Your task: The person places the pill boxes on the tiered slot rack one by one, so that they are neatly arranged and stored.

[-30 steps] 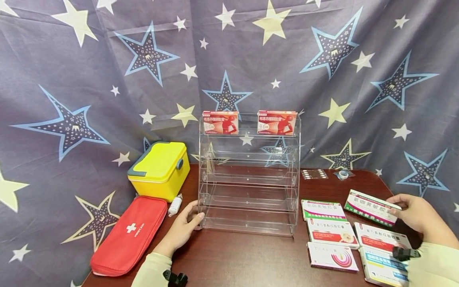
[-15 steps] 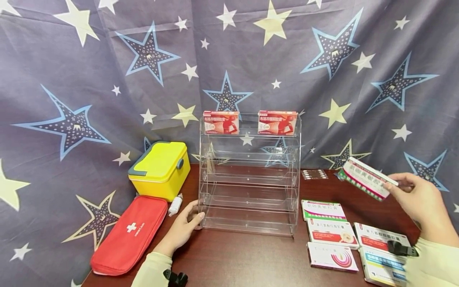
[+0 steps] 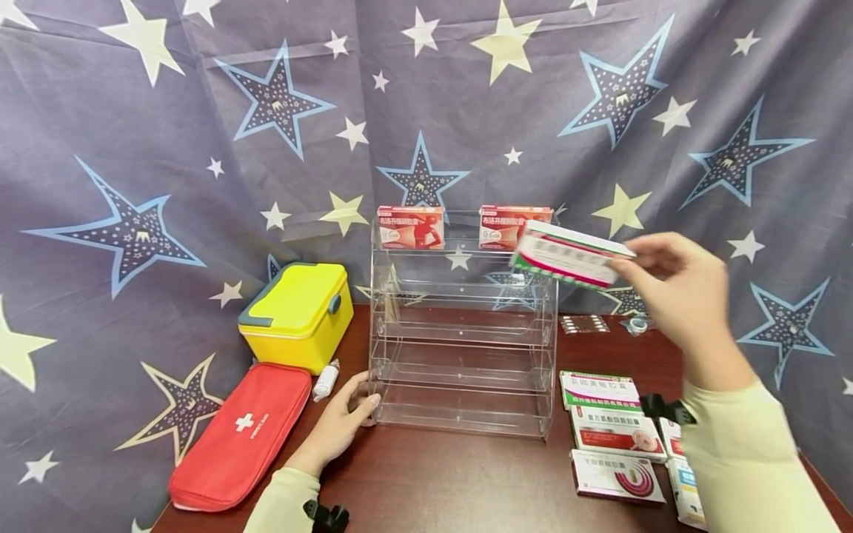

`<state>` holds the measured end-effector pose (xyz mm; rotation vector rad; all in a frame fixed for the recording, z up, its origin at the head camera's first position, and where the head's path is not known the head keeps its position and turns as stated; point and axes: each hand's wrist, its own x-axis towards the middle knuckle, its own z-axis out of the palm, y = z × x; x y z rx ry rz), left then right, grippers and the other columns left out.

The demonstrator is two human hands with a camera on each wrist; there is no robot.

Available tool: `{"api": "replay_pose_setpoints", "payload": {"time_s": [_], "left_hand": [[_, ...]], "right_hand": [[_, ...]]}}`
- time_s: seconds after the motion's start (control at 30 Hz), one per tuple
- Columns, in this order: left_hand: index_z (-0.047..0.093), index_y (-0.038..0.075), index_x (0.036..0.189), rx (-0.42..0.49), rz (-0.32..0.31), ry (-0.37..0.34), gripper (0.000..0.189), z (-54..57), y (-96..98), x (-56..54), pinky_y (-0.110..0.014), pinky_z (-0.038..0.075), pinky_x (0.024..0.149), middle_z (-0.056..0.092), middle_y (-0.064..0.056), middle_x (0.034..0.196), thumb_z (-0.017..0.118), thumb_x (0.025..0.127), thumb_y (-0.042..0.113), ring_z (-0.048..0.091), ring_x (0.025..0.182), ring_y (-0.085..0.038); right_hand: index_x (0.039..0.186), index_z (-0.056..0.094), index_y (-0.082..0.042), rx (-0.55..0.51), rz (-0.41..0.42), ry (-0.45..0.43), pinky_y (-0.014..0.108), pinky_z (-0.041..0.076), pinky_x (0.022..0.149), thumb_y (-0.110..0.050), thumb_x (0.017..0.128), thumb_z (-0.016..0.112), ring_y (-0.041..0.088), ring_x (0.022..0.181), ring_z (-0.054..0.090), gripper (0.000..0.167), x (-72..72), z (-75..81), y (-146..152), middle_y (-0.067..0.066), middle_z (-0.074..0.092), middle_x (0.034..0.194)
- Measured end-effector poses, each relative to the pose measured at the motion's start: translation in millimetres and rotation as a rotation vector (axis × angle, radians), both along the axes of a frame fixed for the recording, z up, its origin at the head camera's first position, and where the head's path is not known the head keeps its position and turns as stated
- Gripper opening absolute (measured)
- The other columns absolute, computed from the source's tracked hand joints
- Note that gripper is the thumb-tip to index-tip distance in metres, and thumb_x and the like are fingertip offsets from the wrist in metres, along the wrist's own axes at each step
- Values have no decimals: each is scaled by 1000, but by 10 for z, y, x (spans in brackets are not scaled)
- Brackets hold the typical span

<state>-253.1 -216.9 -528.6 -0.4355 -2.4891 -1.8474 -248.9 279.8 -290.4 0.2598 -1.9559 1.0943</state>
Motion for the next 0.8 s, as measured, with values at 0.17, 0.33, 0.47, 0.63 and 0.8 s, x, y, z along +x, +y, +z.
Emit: {"api": "replay_pose_setpoints", "payload": {"time_s": [0.17,0.33,0.47,0.63,0.8], "left_hand": [[51,13,150,10,6,-12,45,-12,-9,-8,-40,62,78,60,-26,133,64,107,20,64,109,-38],[51,14,151,17,10,-21,46,-22,-7,-16,-40,62,77,60,-25,133,64,107,20,64,108,-36],[51,14,151,14,14,-22,46,-30,-2,-17,-39,62,77,61,-26,133,64,107,20,64,108,-36],[51,14,151,13,8,-19,46,-35,-7,-14,-39,62,77,60,-26,133,64,107,20,64,108,-35],[51,13,151,17,-1,-8,46,-29,-7,-21,-39,62,76,60,-27,132,64,107,20,64,108,-35]], "right_hand": [[99,78,-10,99,79,-61,17,44,56,-21,86,90,2,65,64,21,-364,89,-571,1,76,81],[101,78,-12,145,131,-128,21,50,62,-22,90,86,12,74,71,17,-699,17,-1027,4,78,85],[101,78,-12,188,139,-157,32,56,67,-22,90,86,15,76,73,17,-852,-85,-1300,3,78,86],[102,78,-12,219,178,-197,40,59,71,-23,90,86,16,78,73,18,-945,-176,-1556,2,78,88],[100,78,-15,225,193,-214,38,56,69,-24,90,86,14,77,71,16,-1000,-210,-1701,1,77,86]]}}
